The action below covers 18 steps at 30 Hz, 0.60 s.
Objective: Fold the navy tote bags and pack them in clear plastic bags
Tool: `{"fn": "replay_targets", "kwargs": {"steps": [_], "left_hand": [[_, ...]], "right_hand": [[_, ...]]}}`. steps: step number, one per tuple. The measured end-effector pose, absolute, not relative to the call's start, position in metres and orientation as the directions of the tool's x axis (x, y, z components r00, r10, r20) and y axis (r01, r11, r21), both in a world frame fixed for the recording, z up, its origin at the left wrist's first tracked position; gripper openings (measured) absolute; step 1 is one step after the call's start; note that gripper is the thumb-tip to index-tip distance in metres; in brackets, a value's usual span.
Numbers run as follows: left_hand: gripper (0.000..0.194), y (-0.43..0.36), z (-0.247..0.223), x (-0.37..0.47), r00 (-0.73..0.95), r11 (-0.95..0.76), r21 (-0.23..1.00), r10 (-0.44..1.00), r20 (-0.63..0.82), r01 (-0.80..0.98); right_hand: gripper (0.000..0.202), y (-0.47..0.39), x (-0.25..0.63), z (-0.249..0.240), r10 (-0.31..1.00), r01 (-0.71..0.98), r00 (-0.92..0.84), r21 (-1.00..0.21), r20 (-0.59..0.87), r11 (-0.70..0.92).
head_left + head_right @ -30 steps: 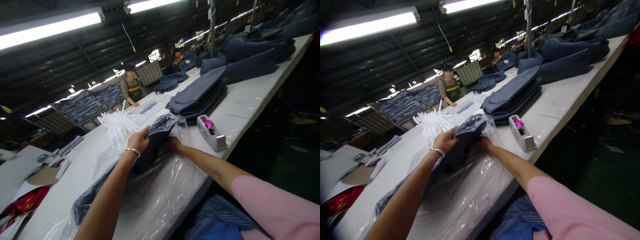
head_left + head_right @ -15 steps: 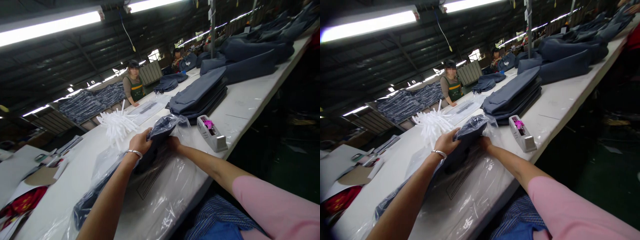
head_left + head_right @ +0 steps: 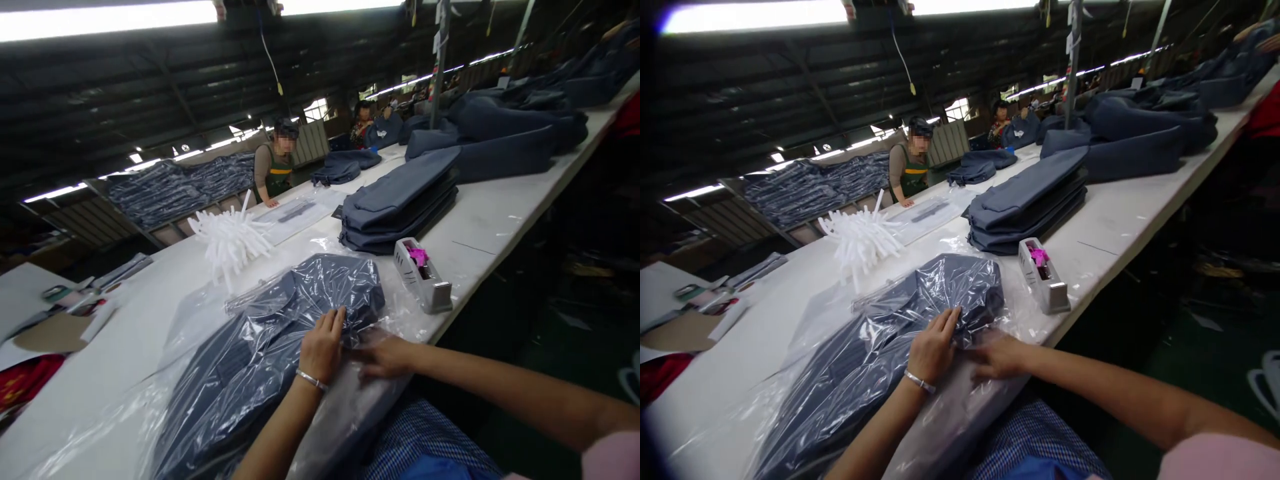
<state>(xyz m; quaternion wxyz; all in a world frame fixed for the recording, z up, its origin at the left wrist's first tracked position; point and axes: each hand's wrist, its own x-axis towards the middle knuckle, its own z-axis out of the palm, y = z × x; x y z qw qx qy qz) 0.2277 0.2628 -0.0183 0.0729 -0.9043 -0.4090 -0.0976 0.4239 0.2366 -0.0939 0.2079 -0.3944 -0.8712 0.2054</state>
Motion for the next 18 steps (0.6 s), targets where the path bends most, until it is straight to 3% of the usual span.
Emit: {"fn": "replay_targets", "kwargs": {"steps": [3, 6, 12, 15, 18], "left_hand": [[0.066, 0.248, -0.033, 0.23, 0.641, -0.647, -0.087, 0.712, 0.288, 0.757], [0.061, 0.234, -0.046, 0.231, 0.62, -0.625, -0.103, 0.714, 0.327, 0.774], [0.064, 0.204, -0.063, 0.22, 0.615, -0.637, -0.078, 0.696, 0.37, 0.767], [0.069, 0.181, -0.051, 0.2, 0.586, -0.596, -0.108, 0.713, 0.385, 0.796], [0.077, 0.156, -0.036, 0.161, 0.405, -0.391, -0.125, 0.808, 0.427, 0.912]], "right_hand": [[0.081, 0.203, 0.427, -0.098, 0.669, 0.537, -0.729, -0.484, 0.145, 0.691], [0.086, 0.183, 0.418, -0.1, 0.648, 0.534, -0.748, -0.452, 0.142, 0.715], [0.062, 0.152, 0.412, -0.073, 0.547, 0.405, -0.791, -0.438, 0.273, 0.803], [0.06, 0.161, 0.432, -0.054, 0.659, 0.567, -0.653, -0.337, 0.374, 0.752], [0.074, 0.183, 0.459, -0.056, 0.779, 0.77, -0.475, -0.236, 0.41, 0.593]]}}
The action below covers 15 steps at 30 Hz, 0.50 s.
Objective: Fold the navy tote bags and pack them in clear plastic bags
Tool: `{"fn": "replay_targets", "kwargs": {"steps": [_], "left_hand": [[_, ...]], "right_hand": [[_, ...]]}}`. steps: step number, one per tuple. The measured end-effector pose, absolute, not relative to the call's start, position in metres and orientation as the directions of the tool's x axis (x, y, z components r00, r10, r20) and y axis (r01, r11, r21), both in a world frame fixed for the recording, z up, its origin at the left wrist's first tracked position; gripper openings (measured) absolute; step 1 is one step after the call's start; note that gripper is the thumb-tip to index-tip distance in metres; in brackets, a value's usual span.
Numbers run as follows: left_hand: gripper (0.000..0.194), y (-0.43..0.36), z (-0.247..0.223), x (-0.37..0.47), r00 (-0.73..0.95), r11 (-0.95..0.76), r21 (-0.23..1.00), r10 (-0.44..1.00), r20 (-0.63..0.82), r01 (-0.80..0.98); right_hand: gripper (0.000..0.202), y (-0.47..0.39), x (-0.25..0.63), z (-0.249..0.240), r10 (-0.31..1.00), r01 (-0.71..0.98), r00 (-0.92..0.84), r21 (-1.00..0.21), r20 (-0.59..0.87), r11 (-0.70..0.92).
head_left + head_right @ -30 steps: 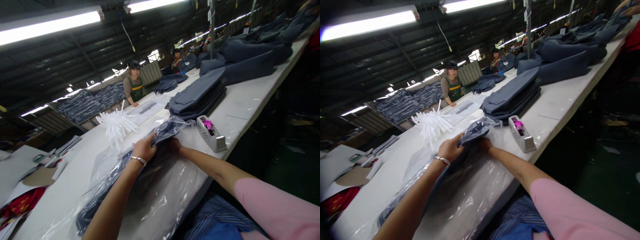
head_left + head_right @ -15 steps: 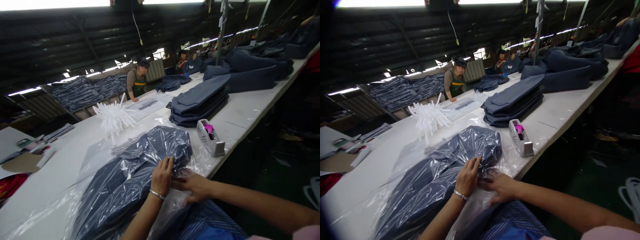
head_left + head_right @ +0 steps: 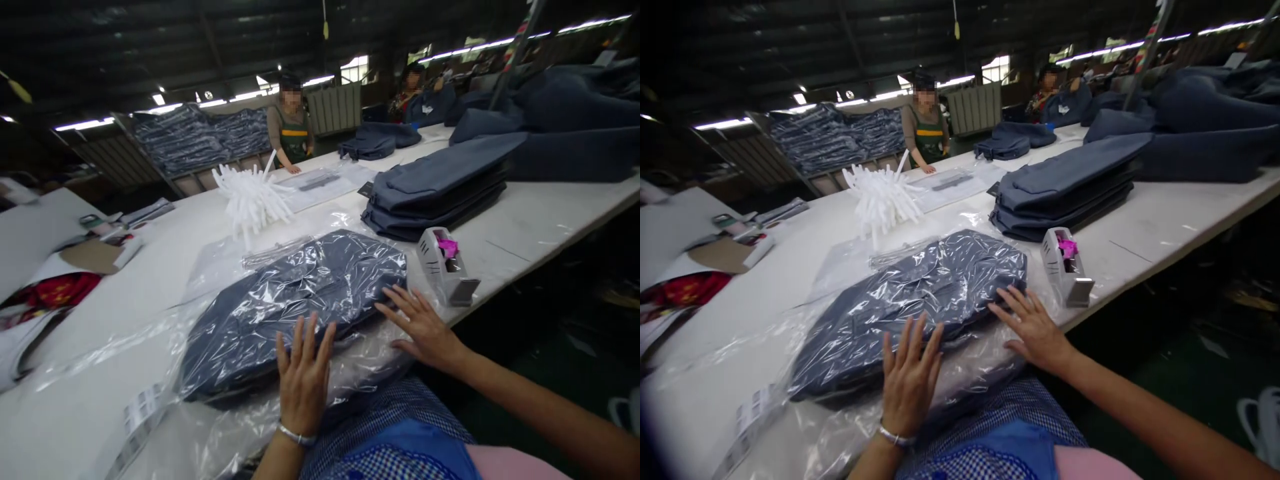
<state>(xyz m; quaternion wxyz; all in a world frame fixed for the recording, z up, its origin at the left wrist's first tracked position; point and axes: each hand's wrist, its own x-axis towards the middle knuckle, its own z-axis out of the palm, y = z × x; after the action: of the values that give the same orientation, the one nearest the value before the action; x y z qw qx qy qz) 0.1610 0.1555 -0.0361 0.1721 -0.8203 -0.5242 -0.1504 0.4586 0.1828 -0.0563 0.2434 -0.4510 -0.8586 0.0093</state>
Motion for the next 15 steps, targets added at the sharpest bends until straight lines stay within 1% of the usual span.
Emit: {"fn": "replay_targets", "kwargs": {"steps": [1, 3, 6, 8, 10, 13, 15], "left_hand": [[0.08, 0.148, -0.034, 0.144, 0.332, -0.309, -0.124, 0.833, 0.443, 0.943], [0.087, 0.133, -0.037, 0.108, 0.219, -0.179, -0.13, 0.855, 0.47, 0.975], [0.092, 0.116, -0.051, 0.059, 0.117, -0.057, -0.134, 0.859, 0.498, 0.989], [0.091, 0.109, -0.059, 0.037, 0.062, -0.007, -0.111, 0.861, 0.504, 0.994], [0.086, 0.104, -0.062, 0.023, 0.039, -0.001, -0.078, 0.873, 0.486, 0.997], [0.078, 0.1, -0.059, 0.009, 0.057, -0.056, -0.016, 0.894, 0.444, 0.998], [0.08, 0.1, -0.054, 0.003, 0.089, -0.112, 0.028, 0.899, 0.429, 0.993]], "right_hand": [[0.075, 0.189, 0.467, -0.062, 0.79, 0.795, -0.446, -0.221, 0.42, 0.566], [0.069, 0.199, 0.479, -0.077, 0.791, 0.811, -0.403, -0.221, 0.46, 0.542], [0.055, 0.208, 0.49, -0.096, 0.8, 0.826, -0.301, -0.278, 0.519, 0.491], [0.048, 0.212, 0.493, -0.104, 0.826, 0.84, -0.249, -0.312, 0.506, 0.445], [0.043, 0.214, 0.497, -0.108, 0.852, 0.84, -0.251, -0.335, 0.459, 0.428], [0.039, 0.207, 0.509, -0.11, 0.864, 0.816, -0.324, -0.348, 0.386, 0.462], [0.037, 0.195, 0.518, -0.107, 0.865, 0.83, -0.298, -0.337, 0.404, 0.444]]}}
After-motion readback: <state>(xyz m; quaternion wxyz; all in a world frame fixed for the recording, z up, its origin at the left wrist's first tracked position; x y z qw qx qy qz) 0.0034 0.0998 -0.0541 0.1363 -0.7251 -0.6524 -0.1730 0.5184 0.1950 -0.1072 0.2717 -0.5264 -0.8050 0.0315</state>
